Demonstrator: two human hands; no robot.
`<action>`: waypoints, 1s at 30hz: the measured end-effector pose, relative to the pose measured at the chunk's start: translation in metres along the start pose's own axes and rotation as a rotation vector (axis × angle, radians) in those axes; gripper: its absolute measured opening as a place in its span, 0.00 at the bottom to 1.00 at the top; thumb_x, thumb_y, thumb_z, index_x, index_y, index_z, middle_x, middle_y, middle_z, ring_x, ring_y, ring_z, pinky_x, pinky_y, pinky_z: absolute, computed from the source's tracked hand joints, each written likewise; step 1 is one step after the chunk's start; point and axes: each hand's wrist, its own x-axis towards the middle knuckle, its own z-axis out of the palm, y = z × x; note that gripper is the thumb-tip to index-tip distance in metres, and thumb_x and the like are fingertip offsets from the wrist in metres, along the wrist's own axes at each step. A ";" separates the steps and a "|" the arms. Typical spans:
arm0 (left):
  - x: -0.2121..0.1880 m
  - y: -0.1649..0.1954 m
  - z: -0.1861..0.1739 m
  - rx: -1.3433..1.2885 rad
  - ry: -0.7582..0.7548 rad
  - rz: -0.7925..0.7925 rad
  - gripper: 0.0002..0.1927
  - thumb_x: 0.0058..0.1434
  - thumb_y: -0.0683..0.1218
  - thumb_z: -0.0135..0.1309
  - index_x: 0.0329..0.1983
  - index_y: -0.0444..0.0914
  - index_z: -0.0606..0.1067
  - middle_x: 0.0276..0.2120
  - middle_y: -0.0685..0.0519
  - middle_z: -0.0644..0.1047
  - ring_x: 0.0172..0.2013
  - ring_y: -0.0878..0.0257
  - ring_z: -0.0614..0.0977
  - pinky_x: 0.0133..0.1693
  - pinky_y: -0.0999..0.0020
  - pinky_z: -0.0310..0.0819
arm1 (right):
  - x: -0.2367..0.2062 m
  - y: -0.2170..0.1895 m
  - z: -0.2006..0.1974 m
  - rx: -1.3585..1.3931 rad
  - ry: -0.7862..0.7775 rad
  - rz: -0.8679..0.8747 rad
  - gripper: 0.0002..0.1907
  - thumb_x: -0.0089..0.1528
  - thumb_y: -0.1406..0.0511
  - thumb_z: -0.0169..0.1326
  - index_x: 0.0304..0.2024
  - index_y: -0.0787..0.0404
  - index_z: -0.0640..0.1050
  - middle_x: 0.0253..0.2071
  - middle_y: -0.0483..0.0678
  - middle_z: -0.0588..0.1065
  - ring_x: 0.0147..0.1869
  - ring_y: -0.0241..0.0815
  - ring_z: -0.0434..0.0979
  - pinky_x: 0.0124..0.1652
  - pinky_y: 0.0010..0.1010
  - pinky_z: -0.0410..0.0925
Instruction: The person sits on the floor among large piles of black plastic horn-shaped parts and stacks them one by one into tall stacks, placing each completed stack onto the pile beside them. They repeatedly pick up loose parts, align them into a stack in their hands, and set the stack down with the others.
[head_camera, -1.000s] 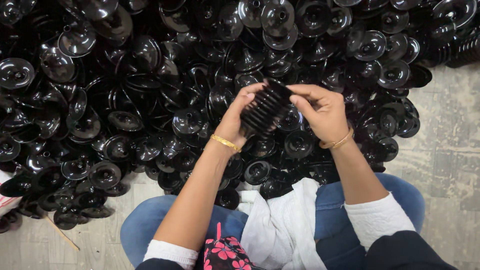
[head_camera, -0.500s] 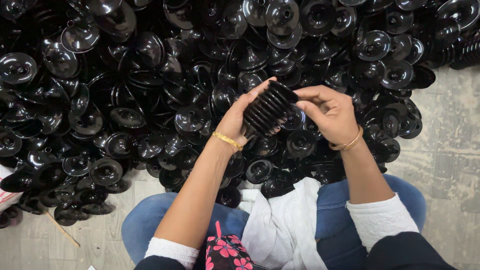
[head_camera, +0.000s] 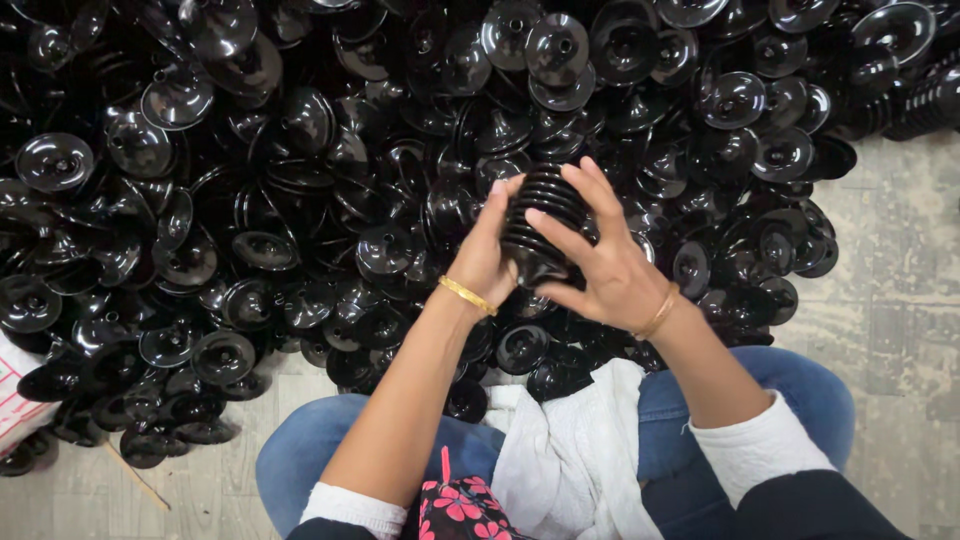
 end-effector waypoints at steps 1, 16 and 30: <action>-0.001 -0.002 0.004 0.007 -0.043 -0.013 0.29 0.77 0.61 0.32 0.72 0.40 0.60 0.58 0.46 0.74 0.54 0.53 0.80 0.51 0.51 0.81 | -0.002 -0.003 0.002 0.018 0.037 0.046 0.44 0.53 0.62 0.71 0.69 0.51 0.66 0.76 0.58 0.48 0.83 0.63 0.47 0.76 0.50 0.59; 0.000 0.019 0.008 0.424 0.119 0.021 0.25 0.71 0.57 0.43 0.67 0.42 0.66 0.57 0.45 0.77 0.52 0.58 0.80 0.53 0.61 0.76 | -0.278 0.132 -0.144 0.184 1.123 1.798 0.32 0.61 0.56 0.64 0.65 0.43 0.67 0.57 0.33 0.68 0.59 0.52 0.63 0.50 0.60 0.55; -0.001 0.019 0.006 0.413 0.132 0.000 0.24 0.70 0.56 0.45 0.64 0.40 0.68 0.55 0.46 0.78 0.50 0.58 0.81 0.53 0.60 0.77 | -0.231 0.186 -0.147 0.030 0.827 1.476 0.21 0.66 0.58 0.61 0.58 0.62 0.77 0.55 0.46 0.78 0.53 0.42 0.78 0.50 0.37 0.72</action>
